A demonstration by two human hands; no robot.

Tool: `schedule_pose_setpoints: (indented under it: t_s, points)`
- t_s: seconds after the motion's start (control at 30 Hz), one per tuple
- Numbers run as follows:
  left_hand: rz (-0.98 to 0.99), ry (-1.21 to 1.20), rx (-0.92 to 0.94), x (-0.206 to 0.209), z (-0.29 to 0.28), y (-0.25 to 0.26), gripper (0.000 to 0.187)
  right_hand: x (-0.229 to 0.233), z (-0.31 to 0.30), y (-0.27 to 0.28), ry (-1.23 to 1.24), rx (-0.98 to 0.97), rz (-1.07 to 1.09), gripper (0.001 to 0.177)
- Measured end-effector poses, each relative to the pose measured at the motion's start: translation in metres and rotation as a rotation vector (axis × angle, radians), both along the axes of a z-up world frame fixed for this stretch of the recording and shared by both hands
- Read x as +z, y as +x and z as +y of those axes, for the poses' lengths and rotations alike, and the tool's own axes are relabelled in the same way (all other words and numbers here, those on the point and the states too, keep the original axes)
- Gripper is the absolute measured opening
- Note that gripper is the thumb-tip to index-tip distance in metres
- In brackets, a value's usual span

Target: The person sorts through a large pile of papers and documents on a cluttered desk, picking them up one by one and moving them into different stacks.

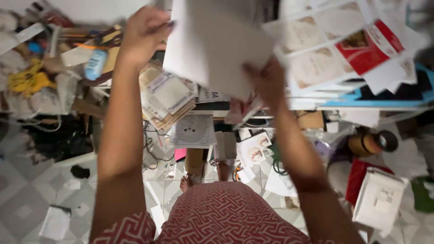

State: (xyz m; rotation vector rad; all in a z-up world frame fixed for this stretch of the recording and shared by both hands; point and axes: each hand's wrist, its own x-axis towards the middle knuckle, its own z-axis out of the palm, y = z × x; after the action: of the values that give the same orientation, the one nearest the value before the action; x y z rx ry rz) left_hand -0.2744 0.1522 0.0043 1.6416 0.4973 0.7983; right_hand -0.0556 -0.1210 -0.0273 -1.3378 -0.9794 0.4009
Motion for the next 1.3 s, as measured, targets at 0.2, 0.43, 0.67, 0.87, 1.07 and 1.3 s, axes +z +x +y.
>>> schedule_pose_setpoints:
  t_s: [0.2,0.43,0.67,0.87,1.07,1.3]
  points:
    - [0.218,-0.442,0.69,-0.241,0.038,-0.135,0.038,-0.208,0.041,-0.071,-0.477,-0.111,0.644,0.036]
    - [0.68,0.089,0.546,-0.345,-0.03,-0.19,0.05,-0.34,0.074,-0.125,-0.44,-0.132,1.017,0.042]
    - [0.252,-0.935,0.723,-0.347,-0.021,-0.152,0.046,-0.325,0.167,-0.134,-0.51,-0.045,1.152,0.033]
    - [0.377,-0.814,0.716,-0.349,-0.028,-0.129,0.032,-0.339,0.099,-0.108,-0.78,-0.076,0.827,0.027]
    - [0.246,-0.491,0.66,-0.341,-0.026,-0.068,0.046,-0.301,0.002,-0.032,-0.731,-0.003,0.633,0.024]
    - [-0.134,0.12,0.346,-0.206,-0.066,0.053,0.045,-0.069,-0.127,0.029,-0.402,0.213,0.079,0.041]
